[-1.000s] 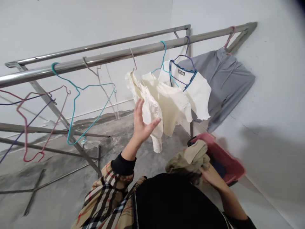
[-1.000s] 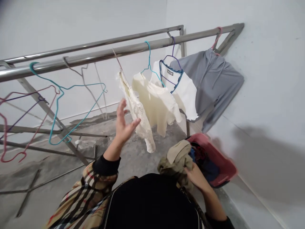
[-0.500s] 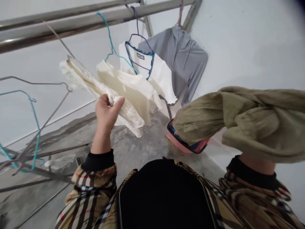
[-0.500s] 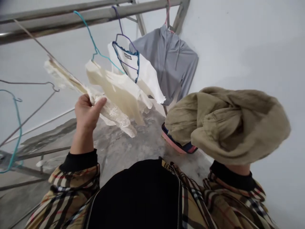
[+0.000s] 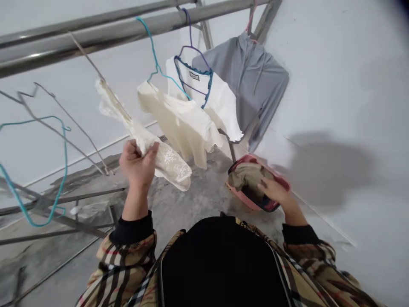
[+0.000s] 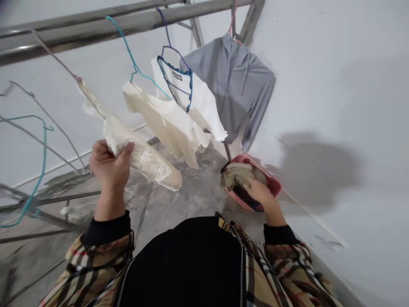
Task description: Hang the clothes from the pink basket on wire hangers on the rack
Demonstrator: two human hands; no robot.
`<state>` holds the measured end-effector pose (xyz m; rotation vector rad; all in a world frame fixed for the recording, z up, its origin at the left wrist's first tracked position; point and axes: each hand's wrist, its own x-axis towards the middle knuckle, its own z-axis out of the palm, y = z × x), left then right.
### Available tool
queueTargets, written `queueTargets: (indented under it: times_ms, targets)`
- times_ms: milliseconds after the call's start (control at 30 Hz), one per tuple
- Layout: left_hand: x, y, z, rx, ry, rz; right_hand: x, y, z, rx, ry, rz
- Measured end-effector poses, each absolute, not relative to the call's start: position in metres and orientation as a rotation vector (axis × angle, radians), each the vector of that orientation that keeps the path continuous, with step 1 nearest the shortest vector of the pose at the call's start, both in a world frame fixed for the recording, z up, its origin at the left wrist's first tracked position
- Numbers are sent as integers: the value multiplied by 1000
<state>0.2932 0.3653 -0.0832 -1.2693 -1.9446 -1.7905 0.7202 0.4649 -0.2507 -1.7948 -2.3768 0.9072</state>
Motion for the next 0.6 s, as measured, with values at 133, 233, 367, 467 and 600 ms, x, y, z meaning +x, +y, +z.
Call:
queueTargets:
  times_ms: [133,233,367,467,600]
  targets:
    - [291,353,-87,-1242,-1882,-1350,682,445,-267,-1622,-2629,1090]
    - [289,346,-93,-1243,-1720,-1219,657,431,-270,-1553,-2702,1202]
    - [284,339,-101,-1232,-1632,-1176,635,420,-265,-1426,-2704,1290]
    - [283,332,-101,-1271,-1732,-1174,628,417,-262,-1371,-2700,1324]
    - [283,321,-95,-1442,-1702,-1152,627,413,-264,-1378,-2712,1329]
